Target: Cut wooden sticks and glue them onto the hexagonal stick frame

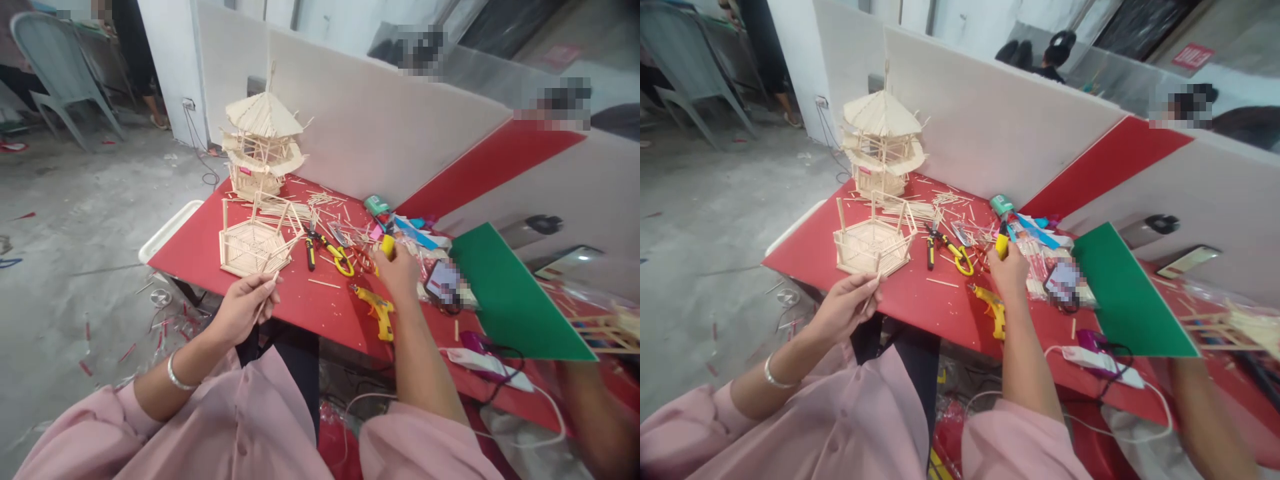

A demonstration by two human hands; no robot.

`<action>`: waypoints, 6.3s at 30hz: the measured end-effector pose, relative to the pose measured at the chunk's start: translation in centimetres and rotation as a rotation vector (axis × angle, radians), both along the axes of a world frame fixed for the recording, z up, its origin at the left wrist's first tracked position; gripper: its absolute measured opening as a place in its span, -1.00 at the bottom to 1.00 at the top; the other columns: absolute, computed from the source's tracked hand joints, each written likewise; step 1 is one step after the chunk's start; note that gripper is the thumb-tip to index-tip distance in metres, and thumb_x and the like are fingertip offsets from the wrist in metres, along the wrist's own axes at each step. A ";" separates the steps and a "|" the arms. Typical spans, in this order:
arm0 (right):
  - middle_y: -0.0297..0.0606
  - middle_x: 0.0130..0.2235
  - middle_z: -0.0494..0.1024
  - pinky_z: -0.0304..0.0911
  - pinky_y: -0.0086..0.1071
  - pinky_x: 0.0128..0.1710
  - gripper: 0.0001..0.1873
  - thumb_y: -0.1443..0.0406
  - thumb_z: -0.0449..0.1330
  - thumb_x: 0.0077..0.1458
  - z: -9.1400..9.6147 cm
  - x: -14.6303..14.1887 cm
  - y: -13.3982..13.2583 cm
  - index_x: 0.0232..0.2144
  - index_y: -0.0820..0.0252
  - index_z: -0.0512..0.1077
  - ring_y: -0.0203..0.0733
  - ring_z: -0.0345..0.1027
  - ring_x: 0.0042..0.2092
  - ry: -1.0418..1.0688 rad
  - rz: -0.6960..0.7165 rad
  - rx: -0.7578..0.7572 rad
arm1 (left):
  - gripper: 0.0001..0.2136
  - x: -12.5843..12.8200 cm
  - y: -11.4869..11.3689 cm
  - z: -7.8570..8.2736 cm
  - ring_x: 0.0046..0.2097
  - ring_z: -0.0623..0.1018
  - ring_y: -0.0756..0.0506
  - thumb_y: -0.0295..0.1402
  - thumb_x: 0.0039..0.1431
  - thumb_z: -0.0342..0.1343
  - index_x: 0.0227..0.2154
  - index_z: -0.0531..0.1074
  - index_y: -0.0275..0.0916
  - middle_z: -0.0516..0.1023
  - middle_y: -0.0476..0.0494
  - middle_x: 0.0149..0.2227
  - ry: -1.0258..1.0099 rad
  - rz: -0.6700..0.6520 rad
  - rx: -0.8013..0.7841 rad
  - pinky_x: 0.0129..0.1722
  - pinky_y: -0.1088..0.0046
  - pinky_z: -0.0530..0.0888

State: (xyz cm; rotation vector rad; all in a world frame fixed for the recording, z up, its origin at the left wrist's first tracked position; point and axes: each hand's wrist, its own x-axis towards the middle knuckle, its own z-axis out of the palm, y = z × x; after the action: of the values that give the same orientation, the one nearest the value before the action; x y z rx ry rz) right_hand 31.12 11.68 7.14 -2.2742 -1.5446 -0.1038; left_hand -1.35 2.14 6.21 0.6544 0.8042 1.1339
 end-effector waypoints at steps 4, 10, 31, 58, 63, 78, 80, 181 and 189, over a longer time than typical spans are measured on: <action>-0.17 -0.31 0.59 0.25 -0.31 -0.32 -0.51 0.06 0.06 0.15 0.3 -3.5 -5.6 0.00 0.23 0.45 -0.12 0.38 -0.36 0.164 0.231 0.175 | -0.66 -0.5 0.2 0.0 -0.57 0.50 0.05 -0.23 -0.07 0.39 -0.29 0.52 -0.35 0.55 -0.04 -0.51 -0.055 0.026 -0.026 -0.59 0.58 0.43; -0.04 -0.01 0.57 0.36 -0.21 -0.05 -0.51 0.06 0.01 0.29 -0.2 -10.1 -12.6 0.12 0.23 0.38 -0.03 0.46 -0.03 0.096 0.624 0.286 | -0.71 -0.9 -1.1 0.4 -0.58 0.50 0.05 -0.29 -0.03 0.36 -0.29 0.52 -0.36 0.54 -0.03 -0.53 -0.084 0.033 -0.005 -0.59 0.58 0.45; -0.21 -0.36 0.54 0.09 -0.41 -0.43 -0.57 0.13 0.01 0.37 1.3 -14.0 -16.2 0.07 0.29 0.47 -0.28 0.35 -0.41 -0.295 0.784 0.375 | -0.68 -0.5 -3.4 1.0 -0.73 0.22 0.15 -0.16 -0.06 0.34 -0.44 0.47 -0.34 0.48 -0.03 -0.62 0.052 0.063 0.131 -0.74 0.61 0.05; -0.22 -0.44 0.52 0.10 -0.41 -0.47 -0.59 0.15 0.07 0.30 0.6 -9.2 -14.8 0.08 0.19 0.50 -0.25 0.31 -0.46 -0.312 0.386 0.619 | -0.64 -3.1 -7.4 1.7 -0.66 0.13 0.17 -0.09 -0.01 0.35 -0.37 0.57 -0.36 0.26 0.08 -0.68 0.158 0.017 0.108 -0.66 0.61 -0.05; -0.19 -0.30 0.59 0.27 -0.43 -0.35 -0.59 0.24 0.13 0.28 1.7 -10.8 -16.7 0.14 0.17 0.43 -0.24 0.43 -0.35 -0.136 0.716 0.519 | -0.58 -2.9 -7.1 1.4 -0.70 0.12 0.19 -0.06 -0.10 0.39 -0.37 0.57 -0.36 0.33 0.05 -0.66 0.131 0.029 0.059 -0.68 0.61 -0.07; -0.20 -0.34 0.56 0.27 -0.43 -0.36 -0.62 0.25 0.11 0.30 0.8 -14.1 -18.5 0.12 0.22 0.44 -0.26 0.42 -0.37 -0.077 0.858 0.387 | -0.60 -2.0 -6.9 1.5 -0.69 0.16 0.17 -0.05 -0.10 0.38 -0.44 0.56 -0.36 0.37 0.03 -0.65 0.188 0.073 0.124 -0.69 0.59 -0.01; -0.21 -0.34 0.56 0.27 -0.43 -0.35 -0.62 0.26 0.11 0.30 0.7 -14.2 -18.5 0.12 0.21 0.44 -0.27 0.43 -0.36 -0.073 0.859 0.386 | -0.59 -2.0 -7.0 1.5 -0.69 0.15 0.17 -0.04 -0.12 0.39 -0.42 0.56 -0.35 0.38 0.03 -0.65 0.176 0.071 0.117 -0.69 0.59 -0.01; -0.25 -0.31 0.64 0.48 -0.38 -0.35 -0.75 0.26 0.30 0.14 -2.2 -20.3 -10.3 -0.10 0.13 0.53 -0.24 0.52 -0.36 0.607 0.622 0.428 | -0.66 -3.6 4.5 0.6 -0.56 0.50 0.06 -0.23 -0.22 0.47 -0.48 0.51 -0.35 0.52 -0.04 -0.56 -0.013 0.452 -0.089 -0.67 0.66 0.35; -0.26 -0.32 0.63 0.47 -0.35 -0.25 -0.88 0.37 0.22 0.21 -2.4 -22.0 -7.4 -0.23 0.13 0.56 -0.23 0.54 -0.30 0.520 0.647 0.510 | -0.66 -3.7 4.9 0.4 -0.61 0.45 0.08 -0.18 -0.18 0.44 -0.55 0.47 -0.34 0.48 -0.01 -0.58 0.013 0.410 -0.110 -0.71 0.64 0.33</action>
State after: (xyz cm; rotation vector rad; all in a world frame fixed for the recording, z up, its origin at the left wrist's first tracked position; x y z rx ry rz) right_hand 9.14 4.28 4.71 -1.2160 -1.6340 0.2291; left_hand -5.04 7.05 6.61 0.4143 1.0340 1.4434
